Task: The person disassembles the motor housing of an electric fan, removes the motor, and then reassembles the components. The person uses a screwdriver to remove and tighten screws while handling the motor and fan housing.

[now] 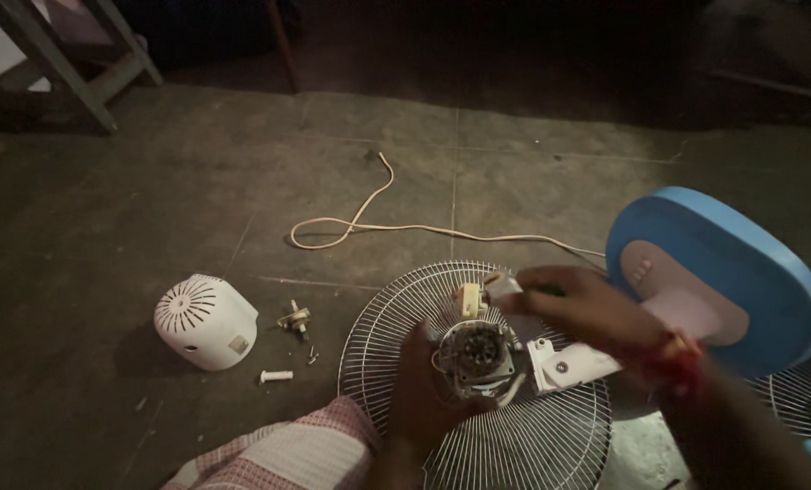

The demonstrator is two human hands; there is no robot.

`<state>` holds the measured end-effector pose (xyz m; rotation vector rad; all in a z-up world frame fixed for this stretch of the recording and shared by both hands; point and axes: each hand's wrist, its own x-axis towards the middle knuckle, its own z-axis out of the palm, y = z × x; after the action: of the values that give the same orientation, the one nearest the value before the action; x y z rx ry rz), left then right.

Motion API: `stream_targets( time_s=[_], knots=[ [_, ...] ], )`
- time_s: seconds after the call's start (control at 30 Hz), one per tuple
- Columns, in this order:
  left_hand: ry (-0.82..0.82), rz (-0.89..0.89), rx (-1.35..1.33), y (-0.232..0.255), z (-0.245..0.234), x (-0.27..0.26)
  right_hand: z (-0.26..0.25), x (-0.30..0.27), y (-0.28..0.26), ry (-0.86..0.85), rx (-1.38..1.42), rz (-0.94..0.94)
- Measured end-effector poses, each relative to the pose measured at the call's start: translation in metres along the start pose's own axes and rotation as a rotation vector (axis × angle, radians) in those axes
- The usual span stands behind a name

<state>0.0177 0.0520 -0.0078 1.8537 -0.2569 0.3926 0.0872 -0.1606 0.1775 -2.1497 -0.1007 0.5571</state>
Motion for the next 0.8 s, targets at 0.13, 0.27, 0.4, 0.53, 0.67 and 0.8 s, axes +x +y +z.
stream_targets(
  time_s=[0.13, 0.27, 0.4, 0.53, 0.67, 0.8],
  knots=[
    [0.205, 0.076, 0.171, 0.002, 0.005, 0.013, 0.01, -0.02, 0.066, 0.048, 0.539, 0.124],
    [0.505, -0.259, 0.024, 0.012, -0.008, 0.027, 0.038, -0.036, 0.096, 0.224, 0.939, 0.294],
    [0.306, -0.837, -0.195, 0.024, -0.021, 0.029, 0.069, -0.038, 0.105, 0.354, 1.138, 0.368],
    [-0.163, -0.885, -0.476, 0.03, -0.023, 0.002, 0.096, -0.028, 0.115, 0.223, 1.279, 0.317],
    [-0.173, -0.942, -0.593, 0.022, -0.016, -0.015, 0.108, -0.02, 0.13, 0.13, 1.322, 0.292],
    [-0.203, -0.696, -0.493, 0.017, 0.002, -0.022, 0.116, -0.02, 0.143, 0.092, 1.345, 0.289]
  ],
)
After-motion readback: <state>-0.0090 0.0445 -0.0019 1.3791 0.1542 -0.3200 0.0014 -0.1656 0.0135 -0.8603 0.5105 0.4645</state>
